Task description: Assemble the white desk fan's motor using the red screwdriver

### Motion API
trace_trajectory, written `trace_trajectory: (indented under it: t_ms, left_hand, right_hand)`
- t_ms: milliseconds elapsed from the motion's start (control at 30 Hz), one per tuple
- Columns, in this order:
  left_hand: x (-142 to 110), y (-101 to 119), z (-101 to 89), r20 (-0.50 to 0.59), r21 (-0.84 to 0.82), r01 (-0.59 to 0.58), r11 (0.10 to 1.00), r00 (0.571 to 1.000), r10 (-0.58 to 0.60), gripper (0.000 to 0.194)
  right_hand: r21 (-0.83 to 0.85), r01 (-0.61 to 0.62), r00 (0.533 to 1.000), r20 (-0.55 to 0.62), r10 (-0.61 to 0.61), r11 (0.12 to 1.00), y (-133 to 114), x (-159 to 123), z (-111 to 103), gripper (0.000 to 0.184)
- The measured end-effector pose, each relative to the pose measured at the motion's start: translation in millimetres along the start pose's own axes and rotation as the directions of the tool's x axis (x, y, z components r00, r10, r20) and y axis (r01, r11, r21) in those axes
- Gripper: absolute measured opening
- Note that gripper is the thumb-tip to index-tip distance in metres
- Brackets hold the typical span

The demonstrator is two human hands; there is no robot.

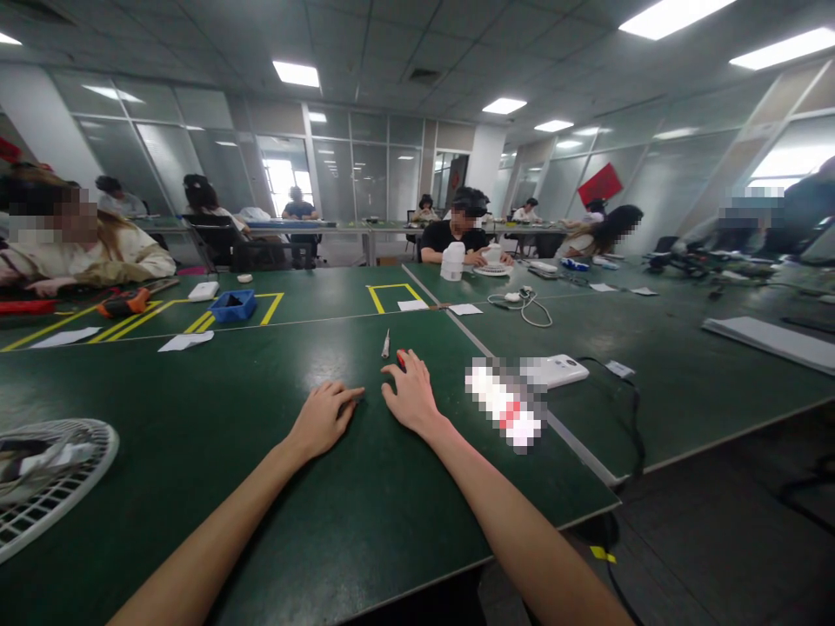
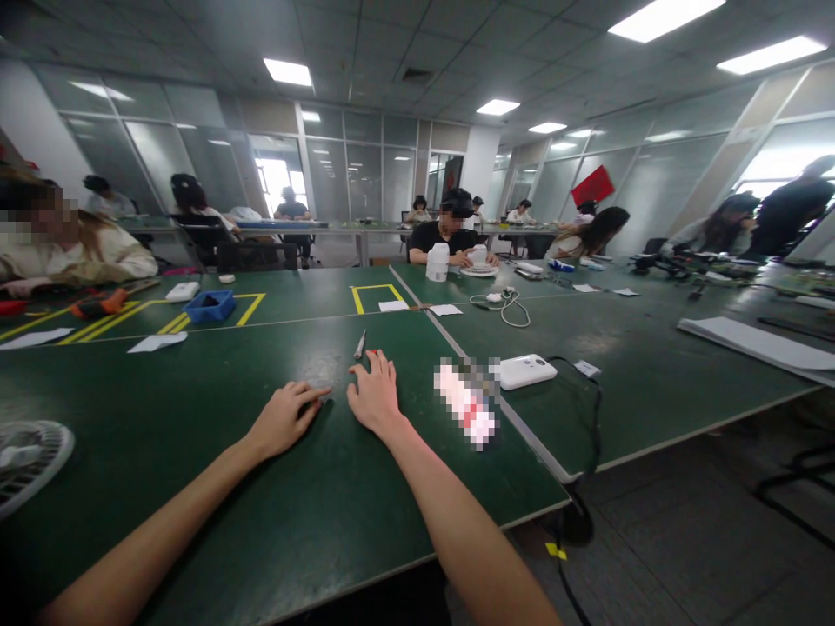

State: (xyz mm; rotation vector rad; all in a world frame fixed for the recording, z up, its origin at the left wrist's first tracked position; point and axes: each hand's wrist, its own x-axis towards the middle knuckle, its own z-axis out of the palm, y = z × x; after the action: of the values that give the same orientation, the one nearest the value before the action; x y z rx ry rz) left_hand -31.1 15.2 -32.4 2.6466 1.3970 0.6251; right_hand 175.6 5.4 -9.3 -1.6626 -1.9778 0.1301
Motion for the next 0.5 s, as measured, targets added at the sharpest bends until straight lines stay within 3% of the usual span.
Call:
trace_trajectory:
  t_ms: [200, 333, 433, 500]
  left_hand:
    - [-2.7, -2.8, 2.8, -0.076, -0.080, -0.008, 0.997, 0.997, 0.002, 0.041]
    - [-5.1, -10.2, -3.7, -0.107, -0.144, 0.018, 0.989, 0.994, -0.033, 0.049]
    - [-9.3, -27.9, -23.6, -0.187, -0.137, 0.098, 0.986, 0.975, -0.123, 0.051]
    - [-17.7, -46.7, -48.1, -0.287, -0.088, 0.181, 0.979, 0.937, -0.199, 0.050]
  right_hand:
    - [0.020, 0.172, 0.985, -0.007, -0.172, 0.985, -0.1, -1.3, 6.9, 0.032]
    - [-0.005, 0.306, 0.950, 0.063, -0.306, 0.952, -7.5, -5.6, 6.8, 0.032]
    - [-0.027, 0.385, 0.913, 0.160, -0.376, 0.923, -14.7, -11.5, 9.8, 0.038]
    - [-0.030, 0.411, 0.889, 0.234, -0.393, 0.911, -18.0, -15.4, 13.8, 0.049]
